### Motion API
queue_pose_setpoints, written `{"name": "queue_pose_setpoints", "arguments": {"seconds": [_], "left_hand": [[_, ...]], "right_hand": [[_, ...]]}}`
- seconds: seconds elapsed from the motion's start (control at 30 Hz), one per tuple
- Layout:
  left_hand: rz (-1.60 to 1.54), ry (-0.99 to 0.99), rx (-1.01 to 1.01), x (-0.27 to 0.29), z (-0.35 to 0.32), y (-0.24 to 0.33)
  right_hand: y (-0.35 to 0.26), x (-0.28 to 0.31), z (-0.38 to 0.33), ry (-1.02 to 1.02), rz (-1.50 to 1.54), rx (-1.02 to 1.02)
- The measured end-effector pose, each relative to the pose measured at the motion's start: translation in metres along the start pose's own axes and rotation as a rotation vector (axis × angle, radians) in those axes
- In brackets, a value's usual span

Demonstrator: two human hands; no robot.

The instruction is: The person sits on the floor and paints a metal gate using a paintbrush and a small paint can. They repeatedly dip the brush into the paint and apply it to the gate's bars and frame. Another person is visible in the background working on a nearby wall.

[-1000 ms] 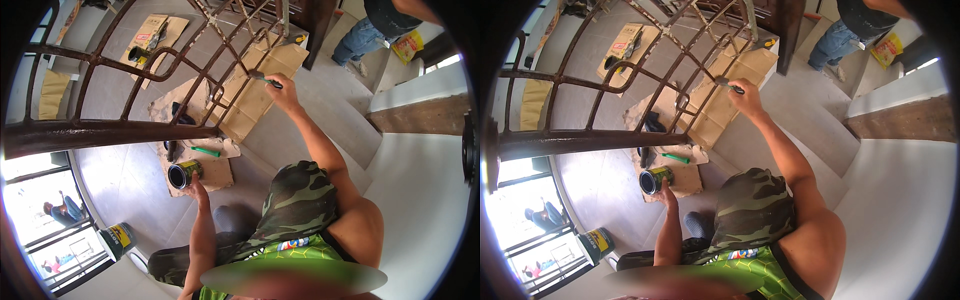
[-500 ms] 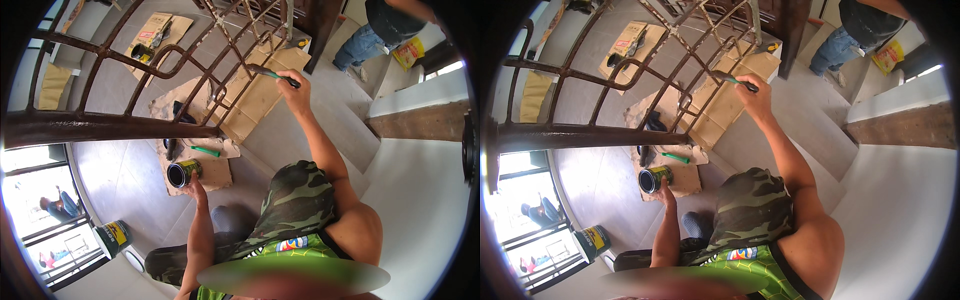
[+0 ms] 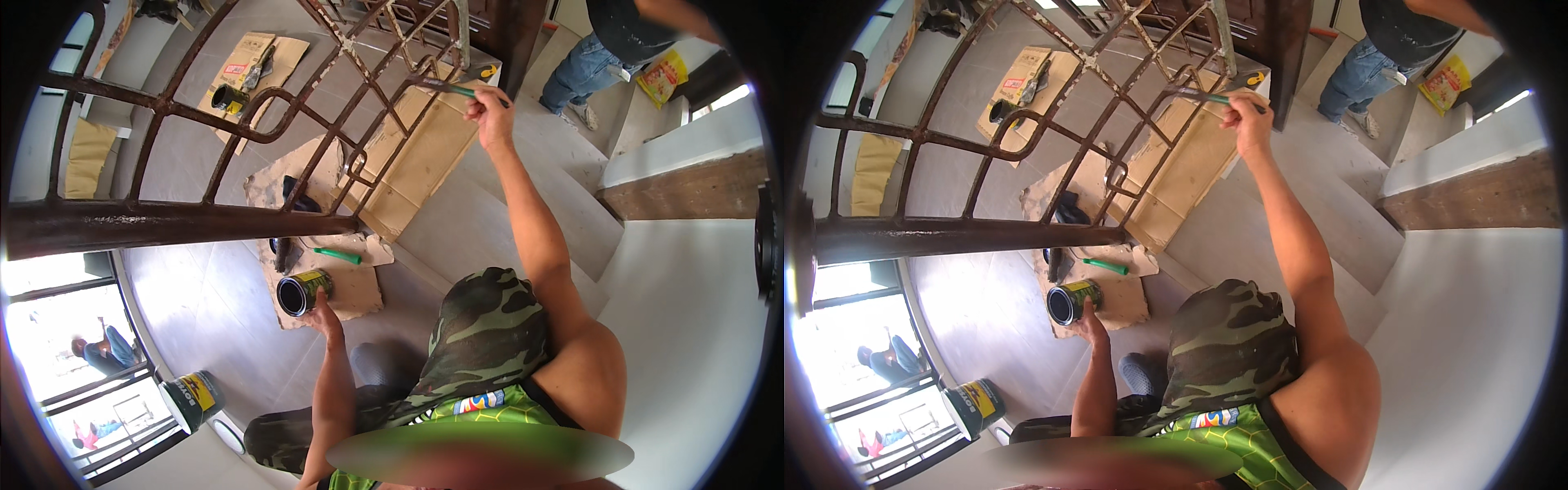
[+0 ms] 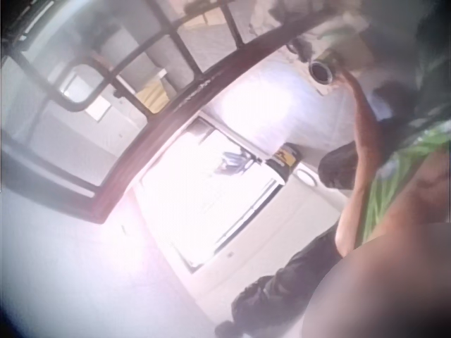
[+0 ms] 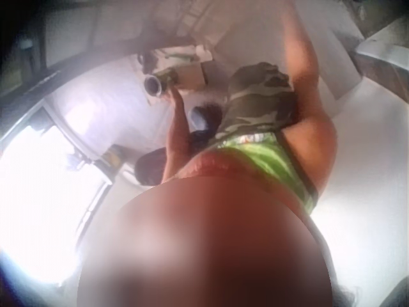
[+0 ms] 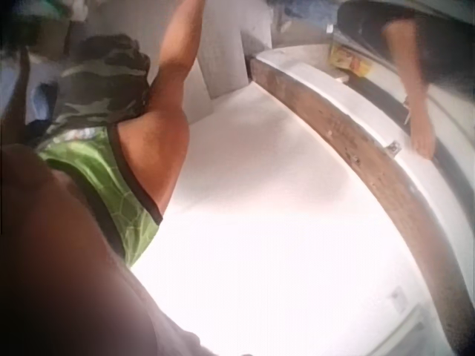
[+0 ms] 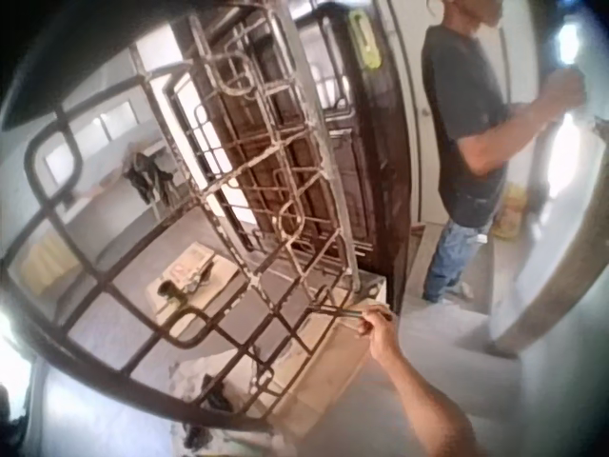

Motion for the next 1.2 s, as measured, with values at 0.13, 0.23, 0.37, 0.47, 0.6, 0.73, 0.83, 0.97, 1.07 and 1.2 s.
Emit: {"name": "queue_pose_setpoints", "arguments": {"seconds": [0.13,0.23,0.37,0.47,0.6,0.73,0.83,0.97,1.07,1.2], "left_hand": [[-0.024,-0.002,0.029,0.000,0.001,-0.002],[0.028,0.008,0.076,0.000,0.000,-0.003],[0.049,0.013,0.061,0.001,0.000,-0.001],[0.080,0.027,0.020,0.001,0.001,-0.004],[0.011,0.022,0.047,0.001,0.004,-0.014],[0.089,0.008,-0.006,0.004,0.006,-0.016],[0.099,0.010,0.079,0.004,0.004,-0.017],[0.069,0.036,-0.013,0.002,0.001,-0.009],[0.134,-0.029,0.026,0.004,0.000,-0.006],[0.064,-0.032,0.023,0.003,0.002,-0.008]], "right_hand": [[-0.002,0.000,-0.011,0.183,0.008,0.062],[0.013,-0.018,-0.042,0.195,-0.008,0.079],[0.019,-0.036,-0.070,0.110,-0.031,0.033],[0.011,-0.042,-0.072,0.168,-0.043,0.140],[0.006,-0.047,-0.078,-0.058,-0.169,0.082],[0.008,-0.042,-0.089,0.031,-0.198,0.113],[0.010,-0.045,-0.094,0.014,-0.283,0.249],[0.009,-0.048,-0.100,-0.141,-0.448,0.246],[0.004,-0.040,-0.093,0.008,-0.421,0.305],[0.007,-0.035,-0.077,-0.171,-0.423,0.084]]}}
Point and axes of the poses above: each hand's wrist, its own z-axis towards the middle knuckle, its own x-axis out of the back of the hand, y = z × x, the point moved 2 cm from there along z, towards the middle knuckle
